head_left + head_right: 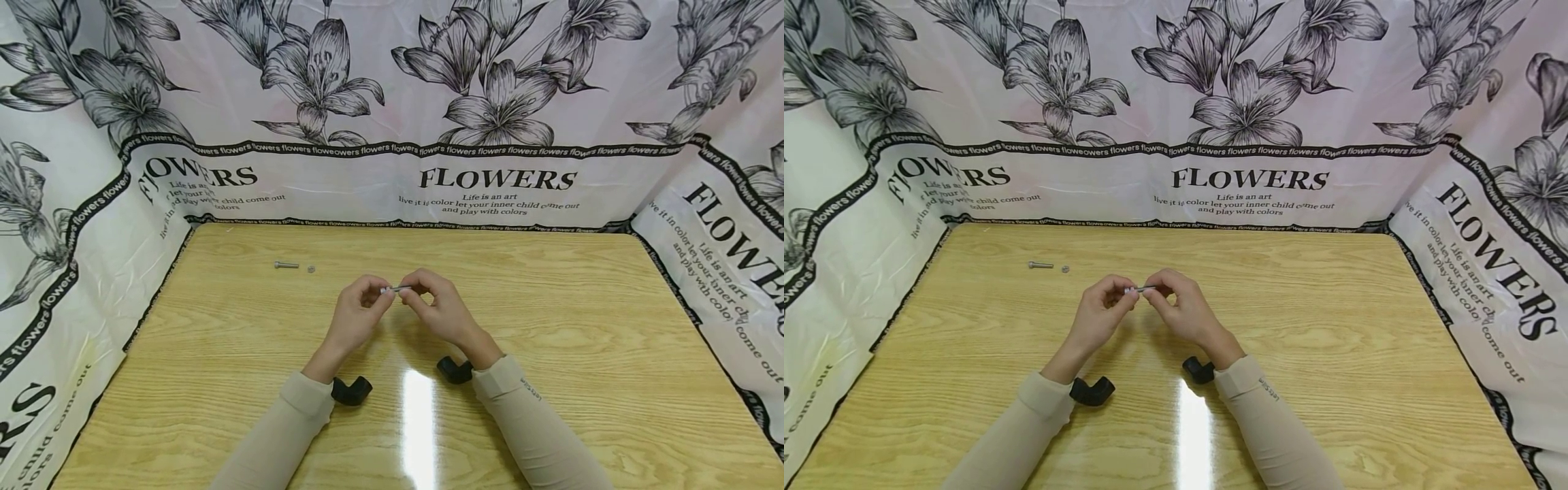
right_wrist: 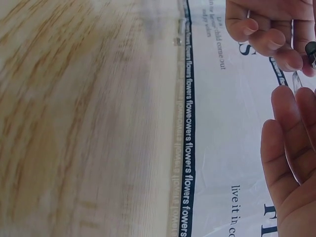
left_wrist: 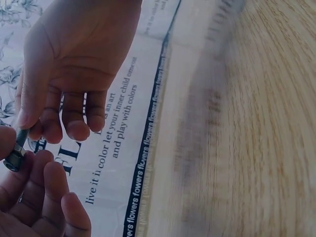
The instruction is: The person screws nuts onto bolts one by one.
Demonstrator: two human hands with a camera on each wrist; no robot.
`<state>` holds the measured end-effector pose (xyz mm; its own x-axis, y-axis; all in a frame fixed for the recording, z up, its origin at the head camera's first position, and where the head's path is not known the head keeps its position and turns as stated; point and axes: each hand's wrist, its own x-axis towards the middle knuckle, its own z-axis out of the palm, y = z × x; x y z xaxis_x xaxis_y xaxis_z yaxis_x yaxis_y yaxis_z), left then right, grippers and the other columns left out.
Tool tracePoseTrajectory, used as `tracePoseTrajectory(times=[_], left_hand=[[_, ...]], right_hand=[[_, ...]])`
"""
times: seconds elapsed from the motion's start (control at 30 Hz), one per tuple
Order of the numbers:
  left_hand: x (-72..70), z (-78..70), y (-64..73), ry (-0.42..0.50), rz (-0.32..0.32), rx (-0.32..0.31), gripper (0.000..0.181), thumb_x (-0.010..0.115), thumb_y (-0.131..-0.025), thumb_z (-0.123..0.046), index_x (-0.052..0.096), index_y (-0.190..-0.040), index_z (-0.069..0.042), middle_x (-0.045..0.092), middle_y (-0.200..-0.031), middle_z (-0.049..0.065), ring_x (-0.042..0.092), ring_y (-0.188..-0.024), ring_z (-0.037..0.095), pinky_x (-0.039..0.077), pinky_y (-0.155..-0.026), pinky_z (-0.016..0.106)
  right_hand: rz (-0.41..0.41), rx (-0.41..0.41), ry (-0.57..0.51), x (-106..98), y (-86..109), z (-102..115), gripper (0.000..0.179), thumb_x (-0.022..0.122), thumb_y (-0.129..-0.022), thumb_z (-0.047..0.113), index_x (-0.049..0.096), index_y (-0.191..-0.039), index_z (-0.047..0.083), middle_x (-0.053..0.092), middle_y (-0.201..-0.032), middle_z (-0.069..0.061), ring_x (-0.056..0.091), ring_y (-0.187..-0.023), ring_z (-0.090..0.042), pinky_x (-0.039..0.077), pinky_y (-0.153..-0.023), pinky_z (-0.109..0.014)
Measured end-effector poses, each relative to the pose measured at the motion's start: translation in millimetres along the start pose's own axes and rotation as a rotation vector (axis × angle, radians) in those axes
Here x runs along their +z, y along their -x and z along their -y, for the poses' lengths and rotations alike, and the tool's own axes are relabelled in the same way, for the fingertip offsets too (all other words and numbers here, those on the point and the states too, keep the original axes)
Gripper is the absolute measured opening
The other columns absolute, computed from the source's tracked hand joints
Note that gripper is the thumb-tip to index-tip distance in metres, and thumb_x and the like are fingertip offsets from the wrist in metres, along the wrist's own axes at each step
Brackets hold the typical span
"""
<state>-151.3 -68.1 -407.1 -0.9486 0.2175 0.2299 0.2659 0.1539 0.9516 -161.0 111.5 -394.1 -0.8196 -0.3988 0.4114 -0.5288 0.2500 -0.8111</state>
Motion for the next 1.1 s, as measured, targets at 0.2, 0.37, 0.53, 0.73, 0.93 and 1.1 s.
tracePoseTrajectory(times=[0.2, 0.37, 0.53, 0.73, 0.93, 1.1], left_hand=[[-1.3, -12.5, 3.2, -0.015, 0.003, 0.016, 0.015, 0.057, -0.096, -0.010, 0.064, -0.096, 0.004, 0.061, -0.084, 0.015, 0.056, -0.074, 0.028, 0.046, -0.066, 0.027], [-1.8, -11.5, 2.5, -0.015, -0.001, 0.021, 0.018, 0.056, -0.097, -0.013, 0.066, -0.089, 0.001, 0.061, -0.078, 0.006, 0.058, -0.074, 0.035, 0.047, -0.064, 0.027], [-2.0, -11.2, 2.0, -0.018, 0.008, 0.004, 0.018, 0.058, -0.097, -0.013, 0.066, -0.096, 0.002, 0.062, -0.083, 0.010, 0.058, -0.076, 0.036, 0.047, -0.066, 0.028], [-1.7, -11.5, 1.8, 0.002, 0.007, 0.021, 0.025, 0.065, -0.090, -0.005, 0.058, -0.112, 0.005, 0.062, -0.096, 0.018, 0.058, -0.083, 0.033, 0.050, -0.072, 0.034], [-1.5, -10.5, 1.3, 0.025, -0.003, 0.102, 0.017, 0.062, -0.089, 0.005, 0.057, -0.105, 0.010, 0.062, -0.093, 0.022, 0.058, -0.079, 0.034, 0.048, -0.067, 0.030], [-1.7, -12.6, 1.8, 0.016, -0.003, 0.067, 0.013, 0.061, -0.091, 0.001, 0.059, -0.102, 0.009, 0.061, -0.092, 0.021, 0.058, -0.078, 0.034, 0.048, -0.068, 0.032]], right_hand=[[0.007, -0.005, 0.006, -0.1, 0.3, -0.8, 0.005, 0.058, -0.093, -0.002, 0.062, -0.096, -0.002, 0.062, -0.087, -0.008, 0.061, -0.078, -0.026, 0.051, -0.071, -0.040], [0.011, -0.012, 0.013, 0.3, 0.3, -2.5, 0.005, 0.058, -0.093, -0.002, 0.062, -0.096, -0.002, 0.063, -0.087, -0.013, 0.061, -0.079, -0.024, 0.051, -0.071, -0.042], [0.008, -0.012, 0.016, -0.1, 0.3, -2.1, 0.006, 0.058, -0.093, -0.002, 0.062, -0.097, -0.002, 0.063, -0.088, -0.014, 0.061, -0.079, -0.026, 0.051, -0.071, -0.041], [0.003, 0.006, 0.012, -0.2, -0.3, -0.2, 0.005, 0.058, -0.093, -0.001, 0.062, -0.095, 0.000, 0.063, -0.090, -0.012, 0.061, -0.081, -0.025, 0.051, -0.074, -0.044], [0.002, -0.002, 0.010, 0.2, -0.6, -1.8, 0.005, 0.058, -0.093, -0.002, 0.062, -0.096, 0.000, 0.063, -0.089, -0.013, 0.060, -0.080, -0.023, 0.051, -0.072, -0.042], [0.003, -0.006, 0.014, 0.0, -0.4, -2.2, 0.005, 0.058, -0.093, -0.002, 0.062, -0.096, 0.000, 0.063, -0.089, -0.016, 0.060, -0.079, -0.023, 0.051, -0.071, -0.042]])
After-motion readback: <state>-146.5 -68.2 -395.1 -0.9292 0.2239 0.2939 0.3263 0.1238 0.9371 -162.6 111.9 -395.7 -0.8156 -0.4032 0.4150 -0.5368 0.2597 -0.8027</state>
